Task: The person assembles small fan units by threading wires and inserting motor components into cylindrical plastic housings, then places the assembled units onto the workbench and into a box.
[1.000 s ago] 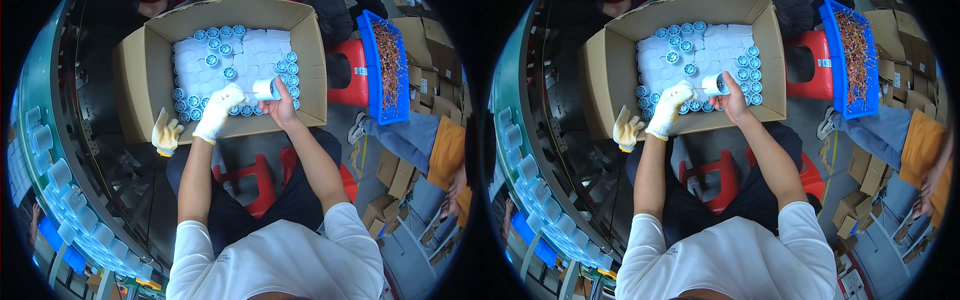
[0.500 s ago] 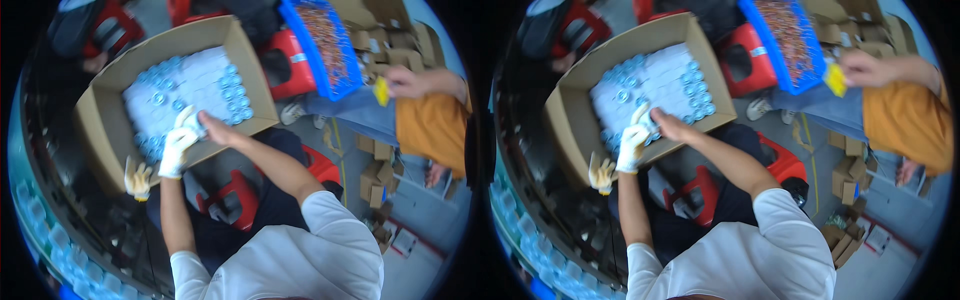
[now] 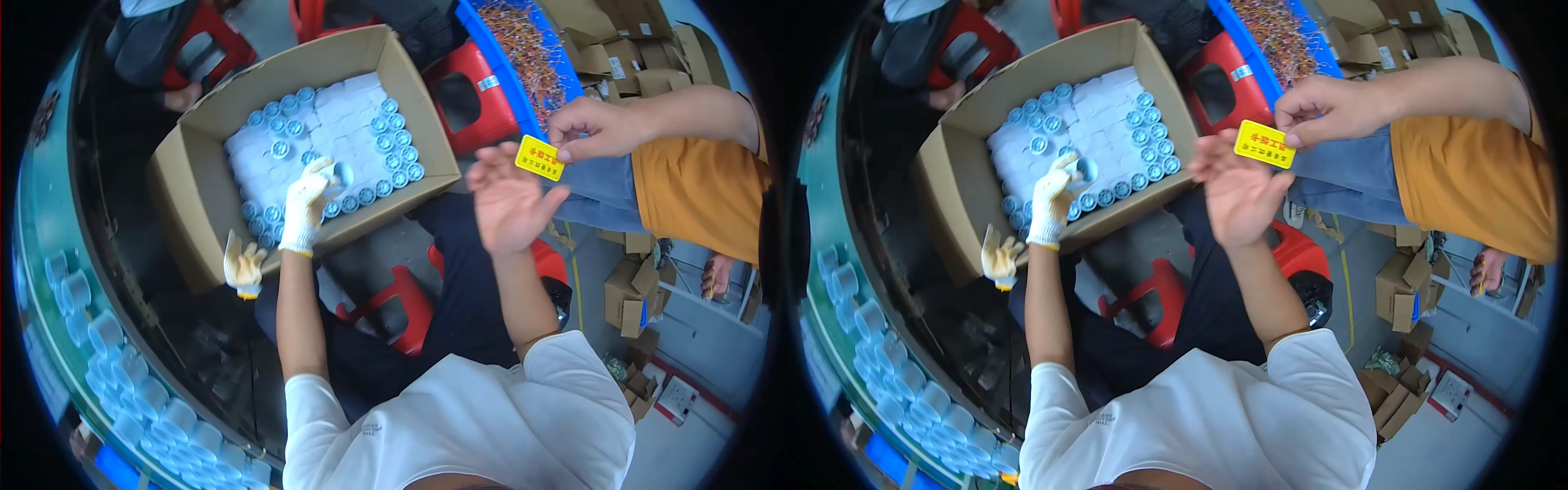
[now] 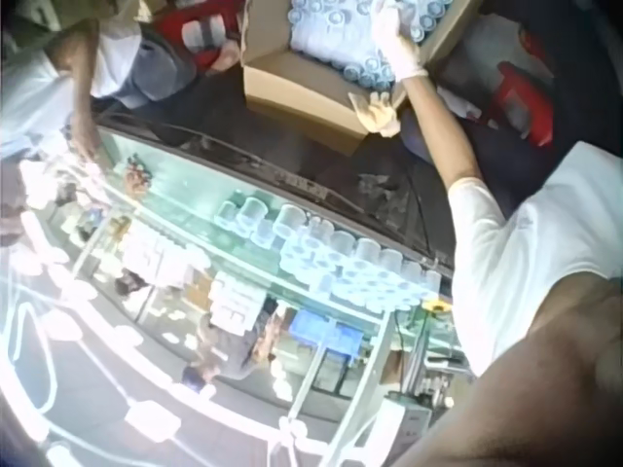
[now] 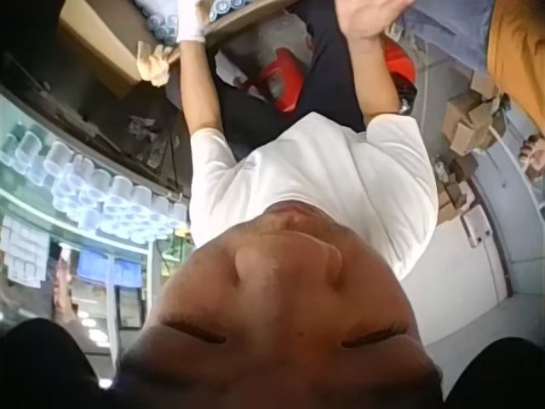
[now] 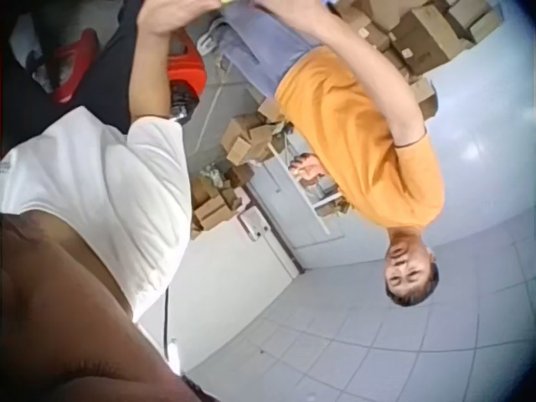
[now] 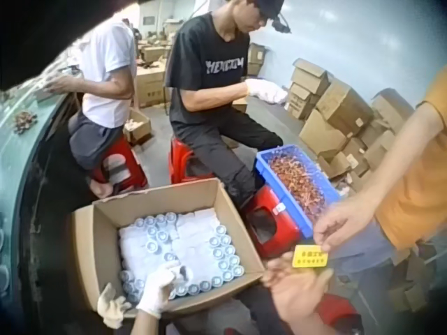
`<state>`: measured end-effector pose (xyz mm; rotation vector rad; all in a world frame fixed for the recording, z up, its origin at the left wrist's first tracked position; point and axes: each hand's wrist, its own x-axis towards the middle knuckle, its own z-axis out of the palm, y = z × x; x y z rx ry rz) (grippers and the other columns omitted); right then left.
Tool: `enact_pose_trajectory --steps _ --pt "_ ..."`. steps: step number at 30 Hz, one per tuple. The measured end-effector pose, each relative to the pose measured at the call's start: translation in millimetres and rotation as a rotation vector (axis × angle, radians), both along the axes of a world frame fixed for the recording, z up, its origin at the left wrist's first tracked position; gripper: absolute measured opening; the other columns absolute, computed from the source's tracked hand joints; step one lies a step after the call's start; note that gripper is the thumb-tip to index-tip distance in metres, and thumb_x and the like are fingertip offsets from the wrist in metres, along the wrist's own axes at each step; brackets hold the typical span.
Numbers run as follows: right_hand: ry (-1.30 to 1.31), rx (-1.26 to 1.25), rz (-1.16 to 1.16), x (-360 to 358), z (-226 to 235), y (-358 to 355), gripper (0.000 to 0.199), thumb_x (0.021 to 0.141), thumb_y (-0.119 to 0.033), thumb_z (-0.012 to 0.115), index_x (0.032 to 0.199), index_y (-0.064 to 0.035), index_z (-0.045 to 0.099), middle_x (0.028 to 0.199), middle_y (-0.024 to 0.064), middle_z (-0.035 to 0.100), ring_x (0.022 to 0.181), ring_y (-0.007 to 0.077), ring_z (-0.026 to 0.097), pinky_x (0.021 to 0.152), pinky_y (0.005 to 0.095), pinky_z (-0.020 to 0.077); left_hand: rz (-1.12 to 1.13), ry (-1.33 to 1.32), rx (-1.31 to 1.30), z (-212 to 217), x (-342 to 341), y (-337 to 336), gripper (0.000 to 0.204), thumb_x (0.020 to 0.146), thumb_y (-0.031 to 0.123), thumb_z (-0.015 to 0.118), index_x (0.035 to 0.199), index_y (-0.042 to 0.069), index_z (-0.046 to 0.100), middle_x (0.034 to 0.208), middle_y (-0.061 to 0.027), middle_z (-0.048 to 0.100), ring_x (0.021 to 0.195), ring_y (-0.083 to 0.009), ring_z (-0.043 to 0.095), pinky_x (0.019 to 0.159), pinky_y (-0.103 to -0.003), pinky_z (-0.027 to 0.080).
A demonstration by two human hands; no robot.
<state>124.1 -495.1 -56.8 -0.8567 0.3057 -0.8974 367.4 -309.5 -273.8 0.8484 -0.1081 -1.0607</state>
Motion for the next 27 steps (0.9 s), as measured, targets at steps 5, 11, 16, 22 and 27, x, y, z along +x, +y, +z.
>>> enact_pose_trajectory --steps 5,11,16,22,27 --pt "0.069 -0.021 -0.195 -9 15 7 0.05 0.115 -0.043 0.044 0.118 0.0008 0.067 0.105 0.018 0.075 0.094 0.0265 0.071 0.083 0.038 0.0545 -0.024 0.026 -0.032 6 -1 0 0.05 0.091 0.021 0.078 0.134 -0.003 0.065 0.136 -0.0128 0.065 0.114 -0.0261 0.069 0.104 -0.059 0.054" --pt "0.362 -0.314 -0.06 12 -16 43 0.047 0.11 -0.024 0.045 0.137 0.0101 0.062 0.124 0.0273 0.073 0.106 0.0308 0.073 0.092 0.0399 0.0563 0.074 0.254 -0.125 36 8 16 0.061 0.088 0.017 0.074 0.139 -0.011 0.058 0.127 -0.0183 0.069 0.116 -0.0337 0.069 0.108 -0.068 0.053" --pt "0.648 -0.322 0.373 79 -119 -12 0.032 0.11 -0.026 0.059 0.126 0.0017 0.063 0.102 0.0066 0.067 0.093 0.0134 0.063 0.086 0.0269 0.049 0.174 0.359 -0.195 45 10 2 0.059 0.086 0.019 0.07 0.135 -0.012 0.06 0.141 -0.0262 0.063 0.127 -0.0424 0.064 0.106 -0.069 0.053" --pt "0.756 -0.199 0.68 154 -152 48 0.04 0.104 -0.032 0.072 0.131 -0.0031 0.064 0.101 -0.0009 0.063 0.087 0.0064 0.052 0.077 0.0253 0.0451 0.136 0.347 -0.173 30 22 29 0.071 0.086 0.021 0.071 0.144 -0.016 0.053 0.134 -0.0218 0.069 0.116 -0.0276 0.07 0.099 -0.04 0.057" --pt "0.653 -0.401 0.623 133 -181 44 0.069 0.093 -0.002 0.081 0.15 0.0053 0.042 0.138 0.0161 0.062 0.126 0.0217 0.063 0.106 0.0374 0.0543 0.163 -0.596 -0.244 17 6 11 0.039 0.099 0.024 0.064 0.117 -0.01 0.07 0.121 -0.0201 0.074 0.113 -0.0271 0.07 0.105 -0.042 0.053"
